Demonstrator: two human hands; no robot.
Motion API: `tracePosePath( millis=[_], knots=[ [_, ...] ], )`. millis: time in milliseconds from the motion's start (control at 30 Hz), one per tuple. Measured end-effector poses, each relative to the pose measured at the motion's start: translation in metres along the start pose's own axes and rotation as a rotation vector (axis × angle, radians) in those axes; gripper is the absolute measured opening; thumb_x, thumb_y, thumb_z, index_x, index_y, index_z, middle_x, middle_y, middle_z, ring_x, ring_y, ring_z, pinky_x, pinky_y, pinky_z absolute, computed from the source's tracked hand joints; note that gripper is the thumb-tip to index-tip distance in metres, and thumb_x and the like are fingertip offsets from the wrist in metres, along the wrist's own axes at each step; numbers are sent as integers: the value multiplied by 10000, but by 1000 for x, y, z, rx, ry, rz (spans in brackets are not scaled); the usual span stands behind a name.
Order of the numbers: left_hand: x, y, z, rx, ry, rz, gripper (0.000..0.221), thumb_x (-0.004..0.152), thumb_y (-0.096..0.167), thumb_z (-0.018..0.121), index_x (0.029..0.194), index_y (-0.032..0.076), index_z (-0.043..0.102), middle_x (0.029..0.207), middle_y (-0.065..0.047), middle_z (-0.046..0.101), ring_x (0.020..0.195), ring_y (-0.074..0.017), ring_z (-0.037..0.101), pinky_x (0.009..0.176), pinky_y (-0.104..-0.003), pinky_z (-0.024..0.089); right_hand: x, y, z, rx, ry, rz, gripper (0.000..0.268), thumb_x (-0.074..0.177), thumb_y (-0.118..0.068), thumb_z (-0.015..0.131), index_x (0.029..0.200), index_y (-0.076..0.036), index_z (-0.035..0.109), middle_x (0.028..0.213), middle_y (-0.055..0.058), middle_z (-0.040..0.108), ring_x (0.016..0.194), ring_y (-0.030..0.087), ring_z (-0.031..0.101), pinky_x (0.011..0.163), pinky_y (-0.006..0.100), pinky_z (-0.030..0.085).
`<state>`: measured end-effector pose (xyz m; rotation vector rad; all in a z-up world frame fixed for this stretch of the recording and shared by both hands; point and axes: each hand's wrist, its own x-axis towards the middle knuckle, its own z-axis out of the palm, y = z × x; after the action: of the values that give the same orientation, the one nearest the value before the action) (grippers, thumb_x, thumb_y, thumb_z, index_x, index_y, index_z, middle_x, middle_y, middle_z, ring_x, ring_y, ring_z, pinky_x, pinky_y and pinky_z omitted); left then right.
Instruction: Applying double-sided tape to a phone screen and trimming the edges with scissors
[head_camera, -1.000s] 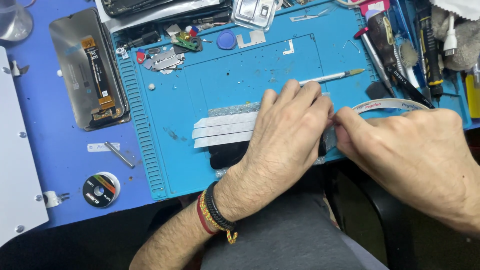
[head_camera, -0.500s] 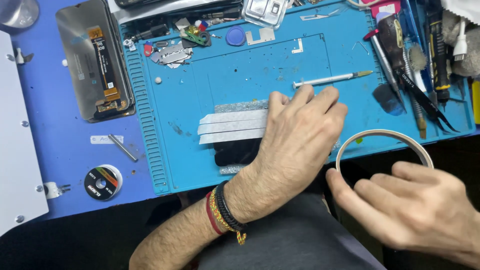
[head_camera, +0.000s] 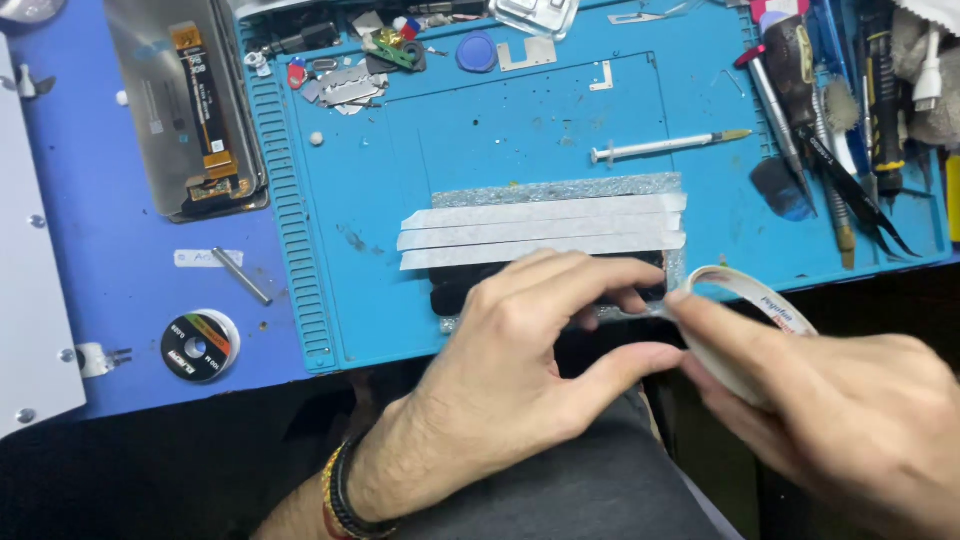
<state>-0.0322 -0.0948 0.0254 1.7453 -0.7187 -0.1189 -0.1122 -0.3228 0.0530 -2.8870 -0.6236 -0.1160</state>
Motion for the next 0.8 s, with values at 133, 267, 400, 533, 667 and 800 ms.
tracePosePath(
  millis=[133,267,400,533,667,800],
  knots=[
    [-14,1,-7,-199,-25,-145,91,899,74,779,955,63,708,872,-37,743,758,-127,696,754,-245,594,25,-17,-4,68,-50,-298,466,1013,-152,600,1447,17,577,647,-28,501,478,84,548,461,335,515],
    [-30,1,-16,-210,37,-246,52,898,69,777,853,67,750,783,-14,767,671,-68,671,653,-210,567,30,-23,-4,47,-100,-358,479,999,-213,620,1434,-11,598,697,-34,536,516,66,592,408,320,471],
    [-41,1,-27,-88,120,-202,76,926,85,755,854,87,733,773,-13,738,608,-91,623,526,-221,507,44,-40,-14,107,-22,-350,402,982,-112,643,1349,53,647,659,10,493,479,142,493,519,341,467],
    [-45,-1,-41,23,210,-268,101,894,98,780,803,83,739,750,0,739,602,-71,619,480,-189,473,42,-37,-21,126,-95,-336,372,985,-177,510,1266,-105,742,868,15,661,600,130,661,609,322,543],
    [-47,-14,-55,69,227,-354,112,894,124,774,787,102,749,715,27,714,594,-45,586,405,-164,446,35,-13,-17,134,-144,-297,405,948,-186,573,1323,-111,705,919,-8,686,597,118,663,612,318,544],
    [-49,-29,-67,164,260,-383,176,899,151,792,744,112,718,715,45,712,477,-32,504,464,-191,419,22,11,-7,152,-225,-158,627,829,-110,698,1451,-102,618,1017,-23,703,760,92,680,905,305,510]
  ],
)
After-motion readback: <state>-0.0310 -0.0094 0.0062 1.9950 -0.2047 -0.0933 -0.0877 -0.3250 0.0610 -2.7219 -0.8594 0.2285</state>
